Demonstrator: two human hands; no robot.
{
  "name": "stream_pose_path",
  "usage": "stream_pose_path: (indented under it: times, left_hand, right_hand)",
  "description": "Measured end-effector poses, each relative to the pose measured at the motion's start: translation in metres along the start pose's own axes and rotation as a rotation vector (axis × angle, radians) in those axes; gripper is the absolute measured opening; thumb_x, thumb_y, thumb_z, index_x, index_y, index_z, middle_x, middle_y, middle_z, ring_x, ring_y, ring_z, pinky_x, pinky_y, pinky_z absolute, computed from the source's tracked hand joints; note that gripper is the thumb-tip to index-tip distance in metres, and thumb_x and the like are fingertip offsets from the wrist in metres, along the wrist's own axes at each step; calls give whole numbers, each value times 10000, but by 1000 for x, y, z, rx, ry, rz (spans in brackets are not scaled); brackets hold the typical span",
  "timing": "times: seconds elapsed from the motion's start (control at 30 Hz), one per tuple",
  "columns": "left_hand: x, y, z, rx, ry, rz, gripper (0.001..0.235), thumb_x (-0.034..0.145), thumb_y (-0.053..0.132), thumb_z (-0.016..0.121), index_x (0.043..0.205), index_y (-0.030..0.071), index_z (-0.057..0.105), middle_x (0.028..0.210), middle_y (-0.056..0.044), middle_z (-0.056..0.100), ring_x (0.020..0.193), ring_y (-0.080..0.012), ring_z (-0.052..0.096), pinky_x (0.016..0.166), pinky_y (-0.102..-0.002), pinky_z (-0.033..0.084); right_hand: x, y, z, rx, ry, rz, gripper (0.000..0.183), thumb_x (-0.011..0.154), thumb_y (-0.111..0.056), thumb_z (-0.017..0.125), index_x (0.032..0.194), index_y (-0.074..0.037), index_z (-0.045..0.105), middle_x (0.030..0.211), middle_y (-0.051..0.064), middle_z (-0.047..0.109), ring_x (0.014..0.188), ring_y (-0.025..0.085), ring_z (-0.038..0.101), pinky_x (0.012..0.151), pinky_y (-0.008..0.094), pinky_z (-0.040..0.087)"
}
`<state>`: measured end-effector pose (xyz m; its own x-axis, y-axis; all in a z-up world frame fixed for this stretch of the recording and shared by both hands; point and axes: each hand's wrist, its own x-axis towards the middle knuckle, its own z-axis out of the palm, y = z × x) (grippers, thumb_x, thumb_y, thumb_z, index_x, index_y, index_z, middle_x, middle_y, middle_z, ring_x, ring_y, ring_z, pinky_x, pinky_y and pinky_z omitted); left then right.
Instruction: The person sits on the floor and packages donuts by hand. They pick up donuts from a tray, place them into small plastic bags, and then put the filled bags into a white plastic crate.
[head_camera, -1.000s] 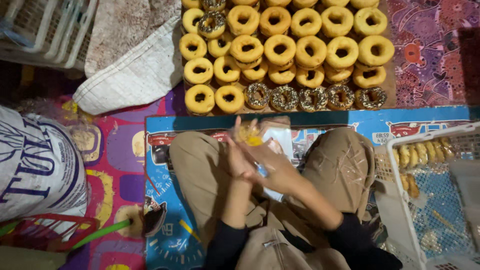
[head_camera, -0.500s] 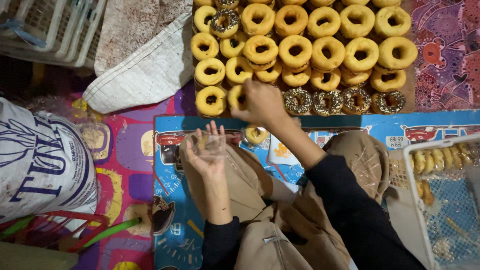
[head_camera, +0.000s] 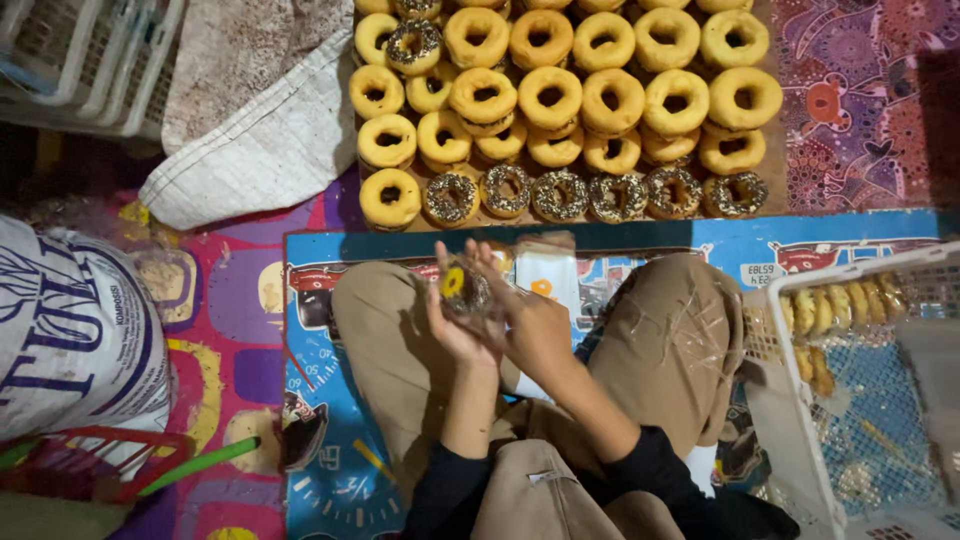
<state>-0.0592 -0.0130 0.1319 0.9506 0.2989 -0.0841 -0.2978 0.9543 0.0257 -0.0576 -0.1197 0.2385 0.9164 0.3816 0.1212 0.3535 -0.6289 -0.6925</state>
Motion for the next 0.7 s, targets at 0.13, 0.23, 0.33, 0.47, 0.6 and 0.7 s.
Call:
stream_pose_path:
  times: [0.13,0.23,0.33,0.47,0.6,0.7]
  left_hand:
    - [1,14,21,228,90,46,725,954,221,638,1595,238,302,1509,-141,498,1387,-335,508,1186,-504,400]
    - [-18,5,7,378,63,-61,818,931,159,700,1626,261,281,1549,-104,485,1381,-280,509,1163,-444,411]
    - [-35,6,-20,498,417,-11,706,925,158,693,1546,230,366,1513,-131,521,1307,-301,538,1089,-457,441]
    - [-44,17,-25,1200,95,225,321,1178,230,541,1386,22,670,1311,-183,567,1267,-257,553,1125,-414,421]
    - [-33,25,43,1582,-593,167,184,992,213,698,1123,84,690,1148,-67,644,1126,-208,616,1089,-435,425]
    - [-35,30,117,1735,-852,430,190,845,182,836,965,120,702,942,8,689,962,-186,657,1042,-454,421]
  right_hand:
    - [-3,3,-10,238,-56,-95,282,1004,-139,656,1255,-13,684,907,129,729,815,270,701,749,375,540]
    - [-9,-6,-18,411,283,-82,109,969,-86,710,1055,-20,722,950,123,745,848,245,733,784,348,575]
    - [-10,-6,-41,383,185,-118,148,890,-45,763,1032,-15,738,972,120,751,883,237,746,781,328,585]
    - [-1,10,-86,298,-372,-340,224,866,-35,775,1083,-20,726,1009,113,773,919,259,742,812,329,571]
    - [-11,14,-126,528,-274,-92,327,907,-68,749,1210,-42,628,967,73,796,924,207,793,797,315,589]
    - [-23,5,-141,797,-122,-71,328,974,-68,693,1286,-51,594,1019,97,766,973,233,758,849,320,591]
